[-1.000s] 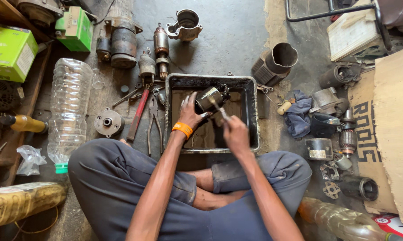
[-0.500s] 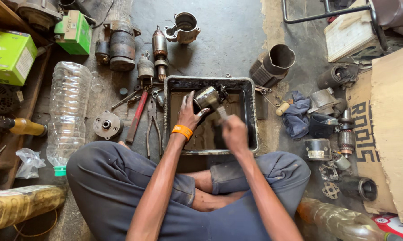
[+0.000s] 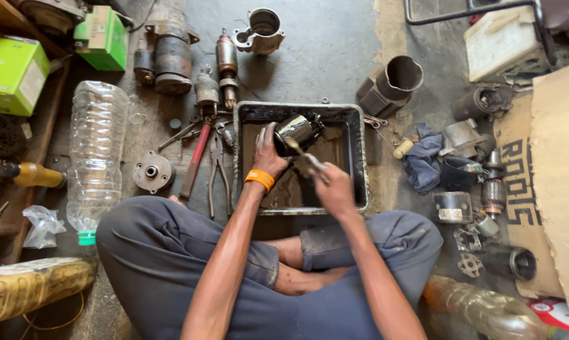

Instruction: The person scrubs a cylindrical motor part with a brush in a metal tray, then pours liquid from a plastic bottle onto the part and continues scrubbing. The person handles the part and brush repeatedly while sitting on the floor.

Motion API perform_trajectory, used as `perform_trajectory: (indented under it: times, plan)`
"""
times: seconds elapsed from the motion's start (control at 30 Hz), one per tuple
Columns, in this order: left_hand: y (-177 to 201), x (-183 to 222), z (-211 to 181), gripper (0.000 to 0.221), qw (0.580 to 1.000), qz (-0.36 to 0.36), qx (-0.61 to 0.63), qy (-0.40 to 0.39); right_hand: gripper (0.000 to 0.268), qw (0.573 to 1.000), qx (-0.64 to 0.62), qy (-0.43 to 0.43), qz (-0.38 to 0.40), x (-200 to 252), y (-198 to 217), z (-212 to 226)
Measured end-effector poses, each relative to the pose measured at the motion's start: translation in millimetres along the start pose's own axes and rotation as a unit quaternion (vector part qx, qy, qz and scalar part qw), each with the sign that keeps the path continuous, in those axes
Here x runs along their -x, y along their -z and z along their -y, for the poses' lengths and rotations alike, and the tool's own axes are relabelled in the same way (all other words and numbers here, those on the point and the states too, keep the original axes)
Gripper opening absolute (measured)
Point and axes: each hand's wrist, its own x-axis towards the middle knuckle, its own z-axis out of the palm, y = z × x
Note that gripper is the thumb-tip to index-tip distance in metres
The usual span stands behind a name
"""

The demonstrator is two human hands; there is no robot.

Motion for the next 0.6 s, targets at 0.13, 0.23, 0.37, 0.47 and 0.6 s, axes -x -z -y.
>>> perform_trajectory:
  times: [0.13, 0.23, 0.37, 0.47, 0.6]
  plan:
    - [7.9, -4.5, -4.0, 0.099, 0.999, 0.0, 0.019, 0.036, 0.026, 0.993, 0.054, -0.095, 0.04, 3.4, 23.3, -20.2]
    - [3.2, -4.8, -6.6, 0.103, 0.999, -0.038, 0.008, 0.007, 0.027, 0.981, 0.151, -0.073, 0.097, 4.2, 22.6, -33.7]
    - [-5.3, 1.7, -3.7, 0.11, 0.996, -0.066, -0.023, -0.052, 0.026, 0.988, 0.117, -0.081, 0.053, 1.7, 15.4, -36.6]
    - [-7.6, -3.0, -0.9, 0.094, 0.996, -0.059, -0.028, -0.068, 0.025, 0.997, 0.038, -0.063, -0.013, -3.3, 20.1, -33.1]
    - [3.5, -6.0, -2.6, 0.087, 0.992, -0.062, -0.015, -0.106, 0.018, 0.998, -0.006, -0.058, -0.018, -4.8, 12.3, -26.2]
